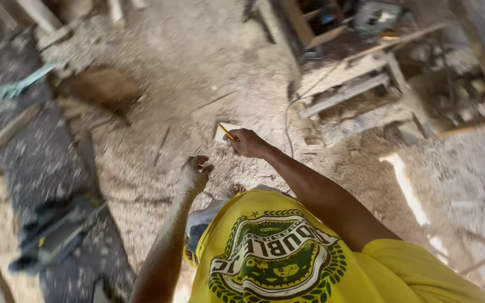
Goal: The person holds a steel L-square against a large plywood panel and marks straight lines with a pencil, repositioning the square to make several marks. They then pick up a hammer and a thin wooden strip, position the strip along the panel edge, and hammer nails to fasten the strip to the panel.
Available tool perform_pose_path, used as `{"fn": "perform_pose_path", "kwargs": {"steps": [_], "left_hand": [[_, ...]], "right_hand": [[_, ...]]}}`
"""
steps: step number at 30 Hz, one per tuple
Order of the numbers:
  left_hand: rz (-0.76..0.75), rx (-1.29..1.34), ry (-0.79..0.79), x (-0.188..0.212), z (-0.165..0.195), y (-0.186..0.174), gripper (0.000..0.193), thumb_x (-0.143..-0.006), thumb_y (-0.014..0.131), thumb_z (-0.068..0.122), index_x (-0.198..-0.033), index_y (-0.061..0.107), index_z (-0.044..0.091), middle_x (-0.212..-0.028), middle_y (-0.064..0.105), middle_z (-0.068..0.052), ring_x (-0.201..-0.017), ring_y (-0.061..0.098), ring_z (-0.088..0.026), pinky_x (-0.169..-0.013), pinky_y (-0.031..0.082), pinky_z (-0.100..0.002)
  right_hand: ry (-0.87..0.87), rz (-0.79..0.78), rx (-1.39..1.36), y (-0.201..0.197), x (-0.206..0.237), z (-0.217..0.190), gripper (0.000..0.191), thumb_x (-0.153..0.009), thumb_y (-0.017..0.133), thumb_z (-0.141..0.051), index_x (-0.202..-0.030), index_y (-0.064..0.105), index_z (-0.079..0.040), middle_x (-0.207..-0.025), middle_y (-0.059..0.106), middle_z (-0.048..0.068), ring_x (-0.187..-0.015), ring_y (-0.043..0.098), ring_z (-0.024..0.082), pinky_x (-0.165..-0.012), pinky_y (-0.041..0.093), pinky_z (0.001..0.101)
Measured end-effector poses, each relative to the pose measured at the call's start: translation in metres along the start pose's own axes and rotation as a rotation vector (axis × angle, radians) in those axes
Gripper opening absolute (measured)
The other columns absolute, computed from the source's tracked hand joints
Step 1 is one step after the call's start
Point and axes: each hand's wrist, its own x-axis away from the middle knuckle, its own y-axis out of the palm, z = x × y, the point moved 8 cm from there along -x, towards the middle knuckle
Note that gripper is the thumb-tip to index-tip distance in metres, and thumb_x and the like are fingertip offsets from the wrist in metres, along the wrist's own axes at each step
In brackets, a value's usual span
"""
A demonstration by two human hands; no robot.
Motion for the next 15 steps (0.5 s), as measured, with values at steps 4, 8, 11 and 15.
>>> {"fn": "perform_pose_path", "kwargs": {"steps": [4, 8, 11, 15], "left_hand": [[-0.253, -0.079, 0.177, -0.062, 0.113, 0.083, 0.036, -0.089, 0.077, 0.026, -0.122, 0.071, 0.011, -0.122, 0.068, -0.011, -0.105, 0.071, -0.026, -0.092, 0.058, -0.042], [-0.419, -0.125, 0.377, -0.098, 0.202, 0.135, 0.033, -0.091, 0.076, 0.026, -0.12, 0.07, 0.011, -0.122, 0.071, -0.01, -0.107, 0.071, -0.024, -0.094, 0.061, -0.036], [-0.561, -0.196, 0.383, -0.13, 0.228, 0.168, 0.031, -0.09, 0.076, 0.023, -0.119, 0.072, 0.011, -0.121, 0.07, -0.01, -0.108, 0.07, -0.024, -0.095, 0.059, -0.035], [-0.661, -0.213, 0.462, -0.178, 0.252, 0.208, 0.031, -0.092, 0.074, 0.02, -0.119, 0.07, 0.007, -0.121, 0.067, -0.012, -0.108, 0.07, -0.024, -0.096, 0.058, -0.036]], "right_hand": [[0.077, 0.228, -0.164, -0.117, 0.05, 0.049, 0.031, -0.104, 0.056, -0.022, -0.127, 0.066, -0.006, -0.087, 0.075, 0.006, -0.063, 0.065, 0.012, -0.059, 0.056, 0.0306], [0.222, 0.427, -0.147, -0.181, 0.084, 0.091, 0.031, -0.103, 0.059, -0.033, -0.12, 0.072, -0.01, -0.085, 0.076, 0.003, -0.062, 0.062, 0.012, -0.06, 0.053, 0.0306], [0.29, 0.52, -0.208, -0.197, 0.097, 0.122, 0.033, -0.101, 0.061, -0.038, -0.114, 0.075, -0.012, -0.085, 0.078, 0.003, -0.063, 0.063, 0.011, -0.062, 0.054, 0.0321], [0.331, 0.619, -0.267, -0.223, 0.103, 0.161, 0.034, -0.099, 0.064, -0.04, -0.111, 0.077, -0.01, -0.085, 0.078, 0.004, -0.07, 0.068, 0.011, -0.069, 0.056, 0.0328]]}}
